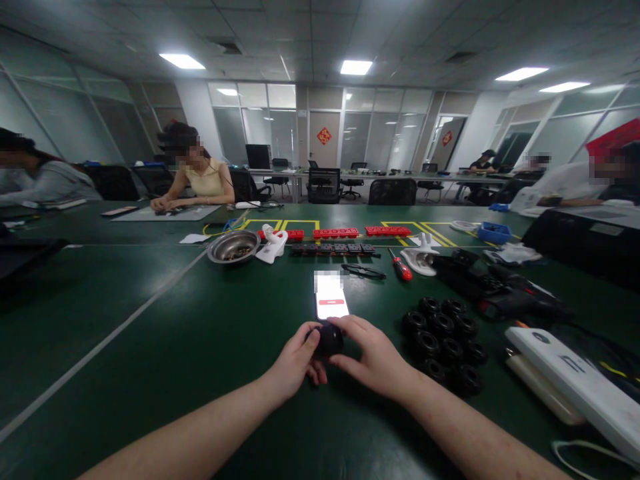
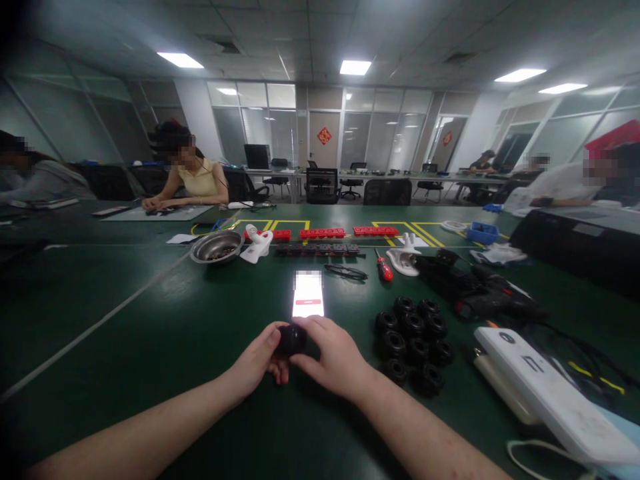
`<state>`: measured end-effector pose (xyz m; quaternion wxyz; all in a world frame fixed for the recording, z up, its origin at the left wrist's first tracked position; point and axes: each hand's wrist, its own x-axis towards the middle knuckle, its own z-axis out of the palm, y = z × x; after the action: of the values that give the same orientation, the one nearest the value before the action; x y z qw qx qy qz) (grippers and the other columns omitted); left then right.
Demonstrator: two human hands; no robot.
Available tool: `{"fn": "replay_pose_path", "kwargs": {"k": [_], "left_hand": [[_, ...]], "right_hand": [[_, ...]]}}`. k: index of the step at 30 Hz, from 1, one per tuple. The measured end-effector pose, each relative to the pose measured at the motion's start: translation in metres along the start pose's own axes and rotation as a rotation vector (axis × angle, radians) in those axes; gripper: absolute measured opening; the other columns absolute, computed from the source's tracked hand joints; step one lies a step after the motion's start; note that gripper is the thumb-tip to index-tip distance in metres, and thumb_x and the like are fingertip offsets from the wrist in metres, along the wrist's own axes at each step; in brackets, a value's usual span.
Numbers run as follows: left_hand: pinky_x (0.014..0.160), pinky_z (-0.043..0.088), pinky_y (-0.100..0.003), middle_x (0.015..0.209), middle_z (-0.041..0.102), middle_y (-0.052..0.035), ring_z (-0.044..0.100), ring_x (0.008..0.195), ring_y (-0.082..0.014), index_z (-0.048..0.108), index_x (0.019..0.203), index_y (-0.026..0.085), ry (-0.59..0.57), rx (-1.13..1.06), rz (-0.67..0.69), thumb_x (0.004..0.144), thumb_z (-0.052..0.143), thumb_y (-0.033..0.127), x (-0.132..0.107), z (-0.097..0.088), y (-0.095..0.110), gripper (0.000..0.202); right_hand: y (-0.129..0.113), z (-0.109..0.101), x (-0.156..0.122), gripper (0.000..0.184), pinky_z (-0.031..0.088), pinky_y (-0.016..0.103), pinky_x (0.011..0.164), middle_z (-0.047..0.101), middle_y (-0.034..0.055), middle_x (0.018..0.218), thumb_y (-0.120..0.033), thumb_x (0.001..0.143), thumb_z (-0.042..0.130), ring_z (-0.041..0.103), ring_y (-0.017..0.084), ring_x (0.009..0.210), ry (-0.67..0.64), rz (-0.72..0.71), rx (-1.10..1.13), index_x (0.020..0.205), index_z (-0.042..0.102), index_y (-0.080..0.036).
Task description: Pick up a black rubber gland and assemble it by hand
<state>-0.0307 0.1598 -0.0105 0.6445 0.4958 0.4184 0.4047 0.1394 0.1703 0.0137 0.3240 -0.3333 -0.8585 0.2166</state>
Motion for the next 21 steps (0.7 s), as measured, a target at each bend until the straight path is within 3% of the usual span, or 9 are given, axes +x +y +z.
{"fn": "replay_pose_path", "kwargs": {"k": [4,7,11,13,17,21], "left_hand": [[0.042,0.038,-0.021,0.068,0.055,0.0017,0.054,0.046,-0.0104,0.039,0.095,0.018,0.059,0.016,0.034,0.067,0.055,0.053,0.002,0.000,-0.005,0.048],[0.045,0.039,-0.021,0.071,0.054,0.0017,0.055,0.049,-0.0096,0.041,0.092,0.017,0.045,0.044,0.096,0.066,0.062,0.042,0.001,0.000,-0.005,0.042],[0.048,0.040,-0.021,0.073,0.055,0.0024,0.055,0.052,-0.0094,0.040,0.092,0.018,0.101,0.054,0.142,0.064,0.067,0.035,0.000,-0.001,-0.006,0.043],[0.047,0.039,-0.021,0.071,0.055,0.0019,0.055,0.052,-0.0103,0.042,0.091,0.017,0.115,0.081,0.153,0.067,0.063,0.039,0.001,-0.003,-0.007,0.039],[0.044,0.036,-0.022,0.063,0.055,0.0005,0.055,0.049,-0.0125,0.047,0.083,0.014,0.109,0.126,0.123,0.075,0.045,0.053,0.002,-0.005,-0.007,0.039],[0.046,0.038,-0.022,0.069,0.056,-0.0014,0.055,0.056,-0.0140,0.050,0.087,0.014,0.124,0.118,0.115,0.073,0.051,0.048,0.003,-0.005,-0.005,0.037]], "right_hand": [[0.006,0.017,0.001,0.029,0.046,0.030,0.069,0.055,0.0057,0.097,-0.030,0.081,0.048,0.054,0.017,0.082,0.121,0.192,0.266,0.108,0.048,-0.020],[0.012,0.029,0.002,0.034,0.049,0.028,0.058,0.052,0.0024,0.089,-0.032,0.073,0.057,0.054,0.014,0.069,0.214,0.375,0.420,0.104,0.046,-0.021],[0.011,0.029,0.004,0.033,0.041,0.020,0.033,0.046,-0.0040,0.064,-0.042,0.070,0.059,0.047,0.010,0.047,0.081,0.564,0.485,0.089,0.047,-0.018],[0.007,0.024,0.002,0.028,0.043,0.021,0.040,0.046,-0.0046,0.059,-0.037,0.071,0.059,0.047,0.011,0.049,0.043,0.504,0.398,0.088,0.049,-0.018],[-0.002,0.017,-0.004,0.043,0.045,0.029,0.069,0.055,0.0032,0.093,-0.015,0.067,0.062,0.053,0.017,0.080,0.063,0.202,0.072,0.107,0.045,-0.022],[-0.003,0.016,-0.007,0.043,0.044,0.030,0.069,0.054,0.0053,0.096,-0.017,0.068,0.061,0.053,0.018,0.080,0.041,0.164,-0.029,0.107,0.043,-0.021]]}}
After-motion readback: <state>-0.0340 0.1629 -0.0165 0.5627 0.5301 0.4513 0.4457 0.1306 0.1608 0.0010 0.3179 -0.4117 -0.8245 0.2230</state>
